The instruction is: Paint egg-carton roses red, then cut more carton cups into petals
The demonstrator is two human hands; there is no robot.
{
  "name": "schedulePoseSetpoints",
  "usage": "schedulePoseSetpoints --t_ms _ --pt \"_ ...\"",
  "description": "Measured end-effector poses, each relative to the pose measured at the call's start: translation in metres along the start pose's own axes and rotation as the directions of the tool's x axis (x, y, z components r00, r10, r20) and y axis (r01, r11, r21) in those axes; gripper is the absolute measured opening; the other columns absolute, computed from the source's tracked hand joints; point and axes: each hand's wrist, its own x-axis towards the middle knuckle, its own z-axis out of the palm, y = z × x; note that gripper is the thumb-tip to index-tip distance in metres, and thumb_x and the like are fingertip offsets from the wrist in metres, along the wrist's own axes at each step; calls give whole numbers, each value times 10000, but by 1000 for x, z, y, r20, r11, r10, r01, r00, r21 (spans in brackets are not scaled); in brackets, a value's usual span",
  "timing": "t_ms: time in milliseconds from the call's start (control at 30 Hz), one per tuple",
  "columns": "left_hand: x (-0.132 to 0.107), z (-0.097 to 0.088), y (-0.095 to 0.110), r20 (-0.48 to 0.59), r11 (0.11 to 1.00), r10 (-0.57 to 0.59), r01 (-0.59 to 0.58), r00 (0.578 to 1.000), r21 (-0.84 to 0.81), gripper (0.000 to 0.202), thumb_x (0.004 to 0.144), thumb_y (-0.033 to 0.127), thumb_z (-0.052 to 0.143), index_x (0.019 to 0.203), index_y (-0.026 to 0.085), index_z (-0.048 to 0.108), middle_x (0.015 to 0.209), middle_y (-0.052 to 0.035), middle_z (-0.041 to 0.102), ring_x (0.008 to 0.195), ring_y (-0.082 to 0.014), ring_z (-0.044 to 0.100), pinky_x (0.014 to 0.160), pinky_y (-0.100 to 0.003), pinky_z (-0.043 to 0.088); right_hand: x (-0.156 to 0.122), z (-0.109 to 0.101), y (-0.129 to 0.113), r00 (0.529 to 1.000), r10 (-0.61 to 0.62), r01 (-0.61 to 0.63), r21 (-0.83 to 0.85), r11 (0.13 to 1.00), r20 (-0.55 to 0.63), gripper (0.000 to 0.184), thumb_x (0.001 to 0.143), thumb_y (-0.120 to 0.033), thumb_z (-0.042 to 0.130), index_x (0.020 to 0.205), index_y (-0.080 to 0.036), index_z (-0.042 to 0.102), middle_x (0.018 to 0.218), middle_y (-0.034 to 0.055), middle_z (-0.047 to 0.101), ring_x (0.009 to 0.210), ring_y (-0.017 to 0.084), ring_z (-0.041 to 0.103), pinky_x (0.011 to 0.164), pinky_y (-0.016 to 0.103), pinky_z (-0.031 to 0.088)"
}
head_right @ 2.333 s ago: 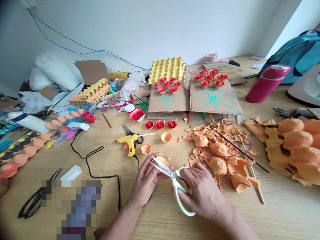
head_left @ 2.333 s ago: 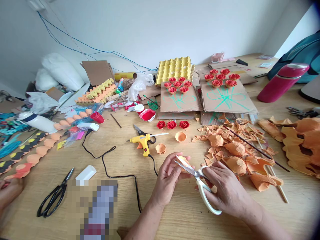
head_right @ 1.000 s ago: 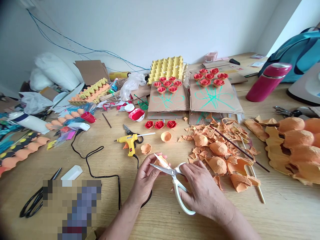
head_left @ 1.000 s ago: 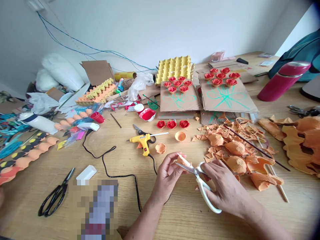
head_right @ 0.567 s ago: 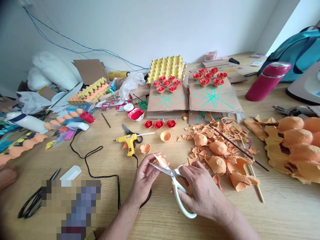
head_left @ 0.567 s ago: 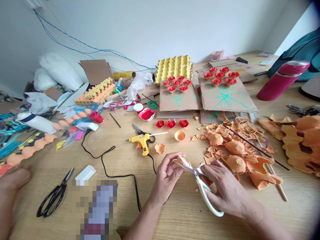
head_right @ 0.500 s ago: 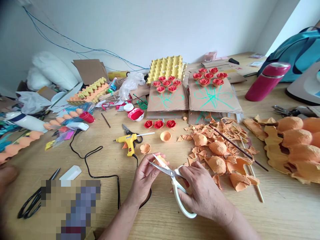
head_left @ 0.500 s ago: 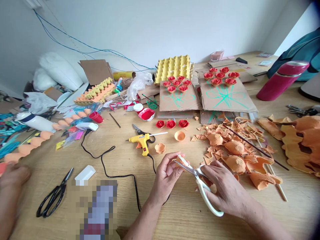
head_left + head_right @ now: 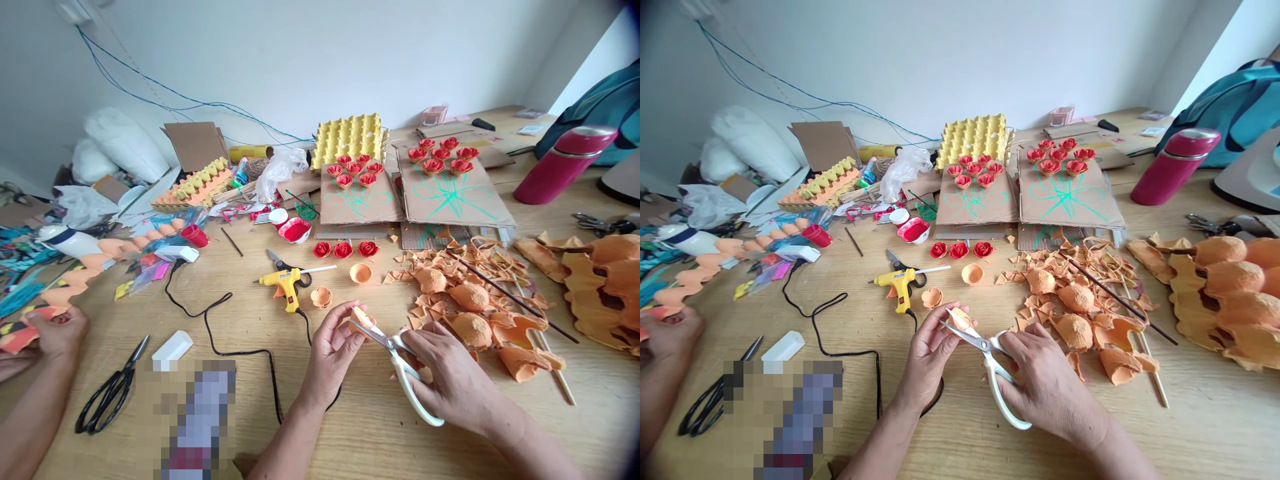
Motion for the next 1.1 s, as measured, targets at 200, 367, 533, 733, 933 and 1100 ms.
schedulePoseSetpoints --t_ms 200,367,533,733,933,1100 --pt "0 5 5 -6 999 10 -10 1000 39 376 861 304 787 1205 234 651 1226 -92 709 1082 -256 726 981 -389 575 3 -4 -4 1000 19 -19 -10 1000 -24 190 938 -287 567 816 -233 431 732 -13 554 656 178 507 731 336 357" --pt "-1 5 2 15 1000 17 -17 1000 18 356 851 287 798 1172 245 650 1250 -83 705 1092 -249 727 965 -369 585 1 -3 -4 999 12 -12 -8 1000 -45 218 928 -296 579 789 -235 423 700 -25 544 622 166 480 716 331 346" --pt "0 3 -2 22 1000 4 -4 1000 -20 367 853 280 797 1185 243 646 1257 -88 703 1084 -246 729 911 -338 598 -1 0 -2 1000 -9 9 -20 1000 -24 266 970 -325 540 766 -235 394 660 -44 511 591 156 466 735 338 348" --pt "0 1 -3 -8 1000 15 -15 1000 7 372 851 275 796 1190 259 644 1320 -76 664 1043 -214 714 869 -314 593 -4 8 6 999 -29 27 -39 999 -39 301 1029 -343 470 755 -236 405 654 -15 552 600 169 472 667 325 358" --pt "-1 3 -1 -1 999 21 -21 1000 38 373 876 293 761 1225 264 630 1220 -65 687 1099 -232 691 928 -321 570 -2 6 7 990 116 -114 35 993 -76 319 1019 -388 490 743 -239 433 637 -3 556 613 177 502 598 300 367" --pt "-2 5 -1 -14 998 24 -23 1000 51 469 867 298 766 1291 279 566 1327 -76 592 1072 -221 699 953 -345 569 0 0 2 961 267 -276 163 947 73 335 1020 -444 451 758 -234 458 682 2 597 643 173 527 612 297 384"
